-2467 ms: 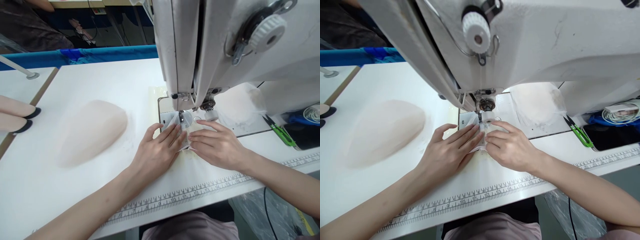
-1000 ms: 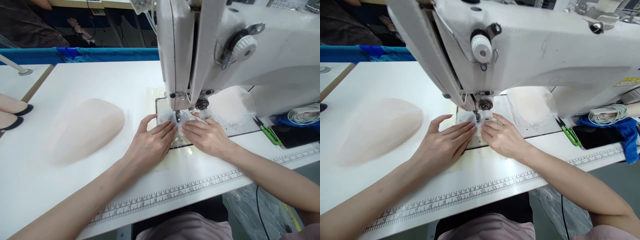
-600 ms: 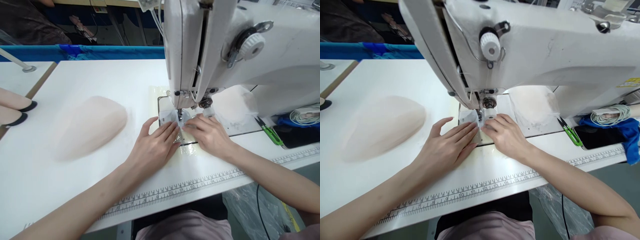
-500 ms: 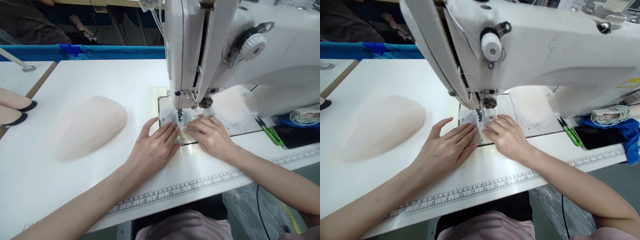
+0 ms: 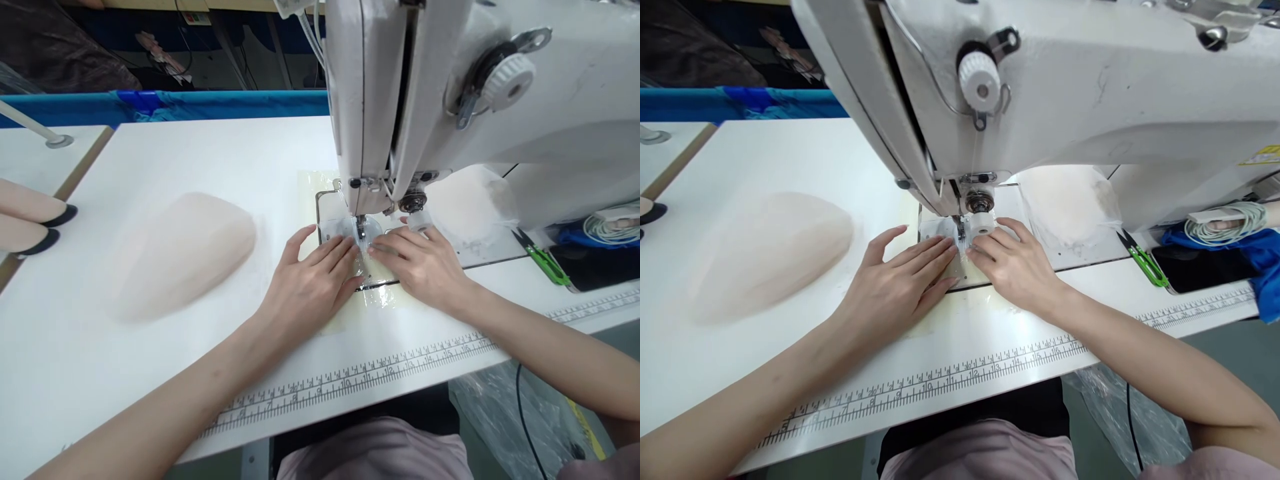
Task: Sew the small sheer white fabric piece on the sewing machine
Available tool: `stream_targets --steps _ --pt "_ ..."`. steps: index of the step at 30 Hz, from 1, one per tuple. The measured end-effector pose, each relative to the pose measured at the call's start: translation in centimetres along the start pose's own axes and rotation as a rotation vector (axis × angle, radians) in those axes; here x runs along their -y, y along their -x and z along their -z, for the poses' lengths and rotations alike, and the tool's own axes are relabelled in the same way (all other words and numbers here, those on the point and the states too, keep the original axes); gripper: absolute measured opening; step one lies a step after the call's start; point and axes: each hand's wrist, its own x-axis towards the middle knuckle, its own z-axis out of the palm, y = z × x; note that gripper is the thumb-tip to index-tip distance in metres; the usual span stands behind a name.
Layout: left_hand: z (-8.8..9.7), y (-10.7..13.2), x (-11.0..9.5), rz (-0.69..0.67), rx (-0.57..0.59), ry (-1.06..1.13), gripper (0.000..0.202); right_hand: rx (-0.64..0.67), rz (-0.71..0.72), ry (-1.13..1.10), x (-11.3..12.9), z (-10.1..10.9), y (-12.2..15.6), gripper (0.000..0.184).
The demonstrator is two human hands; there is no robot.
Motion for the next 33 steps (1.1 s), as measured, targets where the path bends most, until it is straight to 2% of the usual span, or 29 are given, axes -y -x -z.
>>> stream_targets --steps 7,15,29,33 --pt "-0.5 -0.4 0.5 0.025 -0.011 0.019 0.033 0.055 -0.037 0.042 -0.1 -0.1 -0.3 0.029" --pt "-0.9 -0.7 1.3 0.092 0.036 0.077 0.037 0.132 -0.062 0.071 -0.4 -0.3 -0.5 0.034" --pt "-1.1 -0.8 1.5 0.142 0.043 0.040 0.040 0.111 -0.094 0.114 -0.7 0.2 -0.2 0.036" --pt "-0.8 -1.0 1.5 0.174 0.060 -0.048 0.038 0.096 -0.118 0.101 -0.9 0.5 -0.3 0.033"
